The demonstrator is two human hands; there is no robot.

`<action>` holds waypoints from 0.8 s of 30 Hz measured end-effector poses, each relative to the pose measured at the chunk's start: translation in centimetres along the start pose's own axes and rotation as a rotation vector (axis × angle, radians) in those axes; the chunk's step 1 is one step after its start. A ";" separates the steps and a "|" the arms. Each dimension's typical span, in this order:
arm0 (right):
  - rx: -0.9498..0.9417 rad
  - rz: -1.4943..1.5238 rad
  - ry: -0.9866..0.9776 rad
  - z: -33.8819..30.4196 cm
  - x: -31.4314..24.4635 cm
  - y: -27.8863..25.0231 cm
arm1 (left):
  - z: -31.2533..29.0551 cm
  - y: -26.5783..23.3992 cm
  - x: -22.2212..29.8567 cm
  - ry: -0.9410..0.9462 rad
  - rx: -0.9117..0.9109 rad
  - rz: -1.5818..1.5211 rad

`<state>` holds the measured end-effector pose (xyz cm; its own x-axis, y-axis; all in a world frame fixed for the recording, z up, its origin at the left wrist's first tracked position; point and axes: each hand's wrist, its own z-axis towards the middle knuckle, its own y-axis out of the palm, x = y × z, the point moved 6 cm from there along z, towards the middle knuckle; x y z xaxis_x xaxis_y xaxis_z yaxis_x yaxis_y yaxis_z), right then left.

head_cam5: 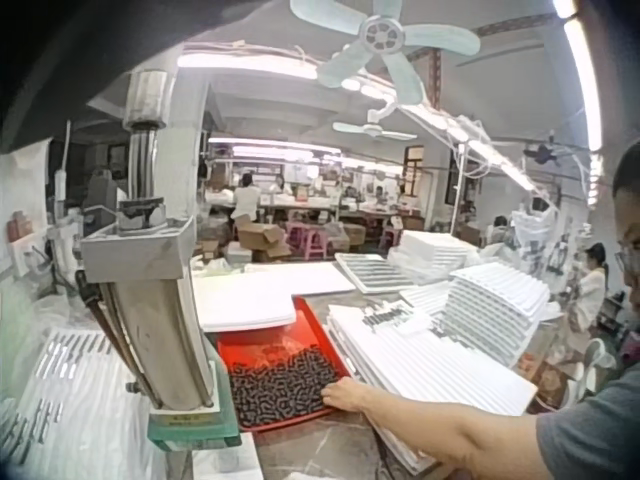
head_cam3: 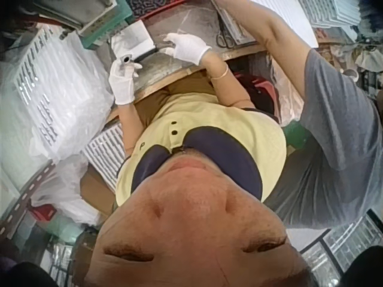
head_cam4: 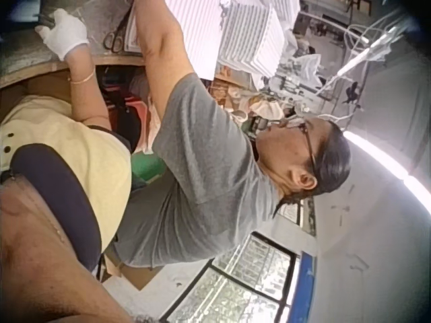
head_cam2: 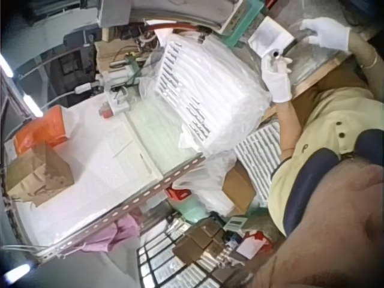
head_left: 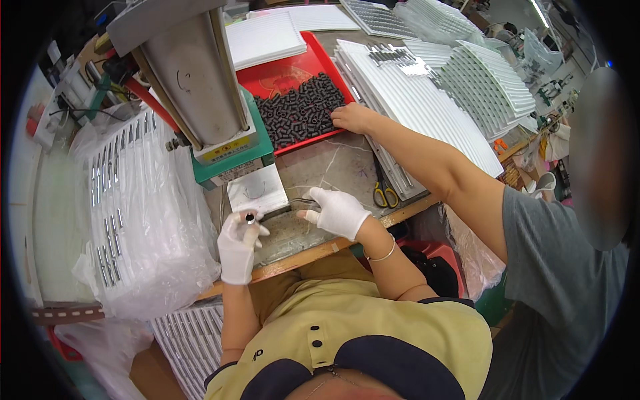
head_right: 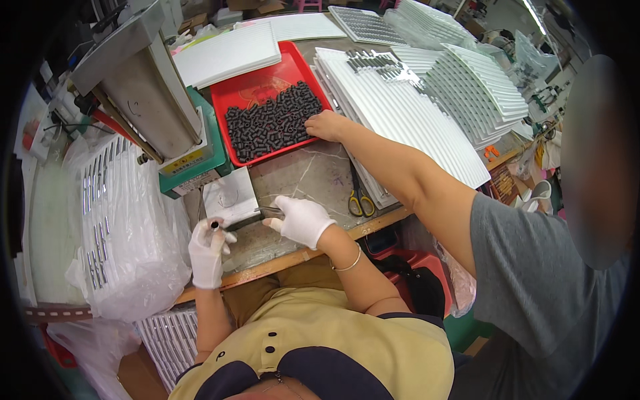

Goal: Assemble small metal rods and black plastic caps using a press machine at a packaging station.

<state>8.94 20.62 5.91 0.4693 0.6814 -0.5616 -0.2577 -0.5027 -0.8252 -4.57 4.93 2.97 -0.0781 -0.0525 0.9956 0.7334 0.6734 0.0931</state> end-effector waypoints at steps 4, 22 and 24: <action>-0.003 -0.005 0.083 1.5 2.8 0.7 | -1.1 0.5 1.2 0.056 -0.080 -0.064; 0.578 -0.077 0.394 19.3 13.1 -13.9 | -0.8 2.5 -1.1 -0.123 -0.255 -0.051; 0.655 -0.112 0.613 20.6 17.1 -18.5 | -0.6 2.6 -1.7 -0.127 -0.242 -0.035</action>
<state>4.35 52.55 10.28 0.8403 0.2107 -0.4995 -0.5242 0.0810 -0.8477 -2.11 6.36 1.49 -0.1789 0.0309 0.9834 0.8678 0.4758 0.1429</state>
